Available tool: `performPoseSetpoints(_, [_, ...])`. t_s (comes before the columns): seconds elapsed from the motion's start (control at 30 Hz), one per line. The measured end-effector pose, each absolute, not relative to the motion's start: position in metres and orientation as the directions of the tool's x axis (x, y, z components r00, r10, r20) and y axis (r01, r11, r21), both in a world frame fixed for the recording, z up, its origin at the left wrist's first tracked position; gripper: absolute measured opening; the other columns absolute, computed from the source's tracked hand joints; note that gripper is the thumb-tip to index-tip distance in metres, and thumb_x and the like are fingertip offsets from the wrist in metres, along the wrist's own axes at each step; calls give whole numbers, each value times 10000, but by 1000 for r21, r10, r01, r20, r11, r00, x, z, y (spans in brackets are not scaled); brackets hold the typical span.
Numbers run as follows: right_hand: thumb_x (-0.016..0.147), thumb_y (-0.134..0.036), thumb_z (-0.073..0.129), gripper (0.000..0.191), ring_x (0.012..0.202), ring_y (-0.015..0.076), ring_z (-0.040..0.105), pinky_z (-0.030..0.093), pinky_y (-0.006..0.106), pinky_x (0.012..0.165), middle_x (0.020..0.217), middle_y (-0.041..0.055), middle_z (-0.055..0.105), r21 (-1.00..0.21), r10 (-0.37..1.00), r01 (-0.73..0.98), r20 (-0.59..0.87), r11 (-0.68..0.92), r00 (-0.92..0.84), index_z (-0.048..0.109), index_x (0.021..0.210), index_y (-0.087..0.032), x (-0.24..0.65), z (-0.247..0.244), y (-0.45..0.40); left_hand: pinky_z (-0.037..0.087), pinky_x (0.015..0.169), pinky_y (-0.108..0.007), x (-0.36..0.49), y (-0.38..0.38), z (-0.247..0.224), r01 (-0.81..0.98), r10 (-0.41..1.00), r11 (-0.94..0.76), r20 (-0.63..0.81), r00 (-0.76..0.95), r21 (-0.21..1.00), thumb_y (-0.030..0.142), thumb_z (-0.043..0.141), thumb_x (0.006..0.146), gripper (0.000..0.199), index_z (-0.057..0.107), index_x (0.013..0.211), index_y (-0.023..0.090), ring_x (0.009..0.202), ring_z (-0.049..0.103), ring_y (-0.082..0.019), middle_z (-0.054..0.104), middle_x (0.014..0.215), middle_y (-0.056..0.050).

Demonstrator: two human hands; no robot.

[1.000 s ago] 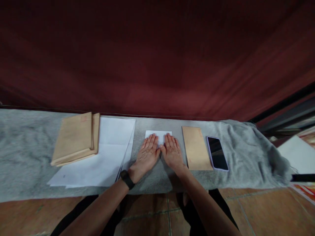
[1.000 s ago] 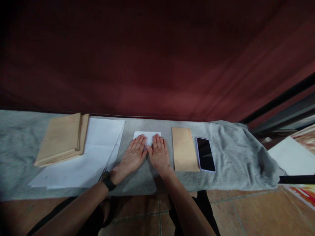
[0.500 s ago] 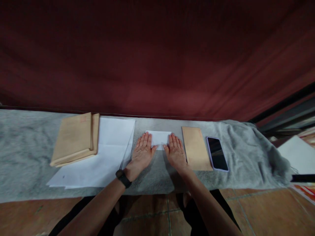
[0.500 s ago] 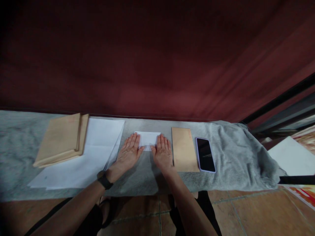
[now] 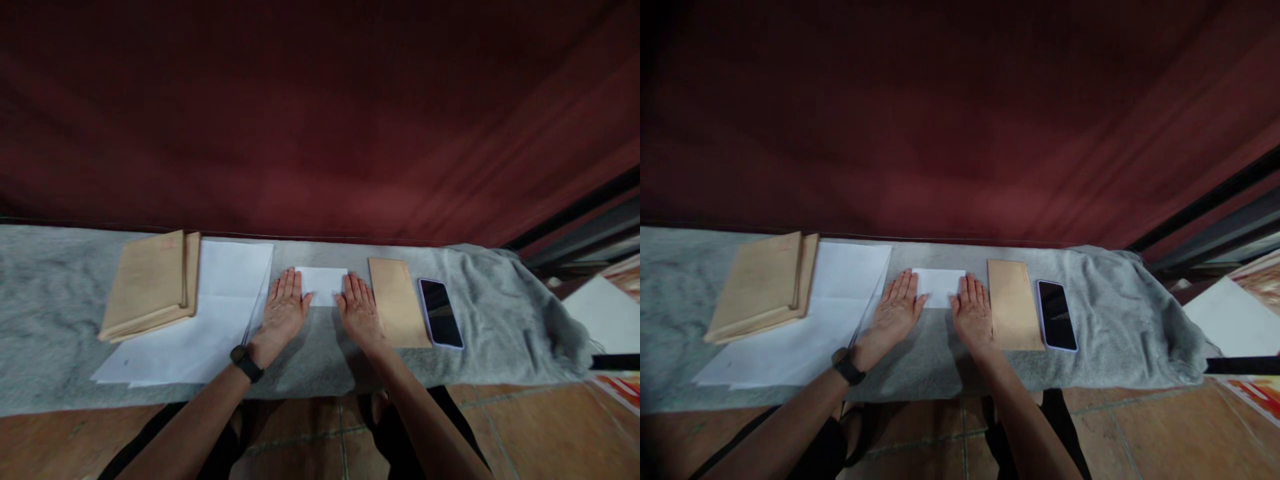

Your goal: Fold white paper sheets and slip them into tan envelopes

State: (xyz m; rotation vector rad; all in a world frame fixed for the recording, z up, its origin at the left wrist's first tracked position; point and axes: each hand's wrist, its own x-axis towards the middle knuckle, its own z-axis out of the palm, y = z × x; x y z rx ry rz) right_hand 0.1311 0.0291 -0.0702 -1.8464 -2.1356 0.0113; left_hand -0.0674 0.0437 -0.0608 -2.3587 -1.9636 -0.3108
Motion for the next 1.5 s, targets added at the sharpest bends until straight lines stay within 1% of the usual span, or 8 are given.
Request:
performPoseSetpoints(0.17, [1074,-382,322,579,1499,303,353,287,499,1216,1633,163,356,-241,964,955,243,172,-112,351,1577,-96,133,-73,29,275,1245,-490,-72,45,-62,979,963,-181,217,157,97,401,302,1046,646,369,1525,-26,1514,327,-331,368,1603,-241])
performPoseSetpoints(0.3, [1070,-347,329,565,1508,297,341,305,504,1216,1627,183,359,-275,960,946,263,170,-96,372,1560,-70,132,-72,31,268,1246,-518,-73,46,-58,978,956,-180,253,148,108,379,294,1046,635,360,1524,-34,1518,316,-336,368,1598,-254])
performPoseSetpoints(0.43, [1077,-345,291,568,1529,259,305,304,476,1234,1625,180,366,-325,946,912,281,250,-159,366,1557,-50,126,-65,32,274,1255,-489,-63,39,-52,938,920,-322,274,279,126,346,294,1046,595,365,1536,15,1541,268,-292,374,1614,-204])
performPoseSetpoints(0.53, [1083,-367,269,562,1532,229,304,309,458,1240,1632,137,367,-348,932,877,263,332,-249,367,1567,-99,117,-60,28,271,1262,-468,-52,28,-54,888,875,-444,273,400,121,287,288,1037,563,371,1543,56,1541,275,-257,400,1612,-163])
performPoseSetpoints(0.63, [1087,-380,259,564,1533,213,300,295,442,1250,1637,108,364,-341,917,856,233,388,-323,348,1579,-119,108,-60,21,274,1257,-465,-45,18,-60,850,839,-518,247,484,95,200,284,1002,567,374,1537,35,1526,314,-251,433,1588,-180])
performPoseSetpoints(0.73, [1089,-392,266,579,1534,214,297,269,438,1261,1635,125,360,-311,910,860,225,406,-349,330,1582,-95,104,-63,15,272,1252,-470,-44,14,-65,837,828,-543,211,519,74,172,311,974,582,377,1535,30,1519,329,-258,426,1589,-194])
performPoseSetpoints(1.1, [1082,-384,336,569,1523,249,321,255,460,1249,1614,151,389,-207,924,927,292,314,-247,366,1566,-88,114,-71,14,247,1269,-465,-50,18,-63,873,868,-477,215,448,104,278,317,1026,580,327,1562,58,1545,259,-245,368,1625,-163])
performPoseSetpoints(1.5, [1077,-425,334,617,1512,291,331,270,485,1231,1624,176,363,-209,945,950,281,231,-167,337,1574,-59,120,-75,14,265,1259,-468,-63,28,-64,925,910,-367,244,336,97,378,299,1049,607,359,1548,37,1544,256,-270,348,1621,-195])
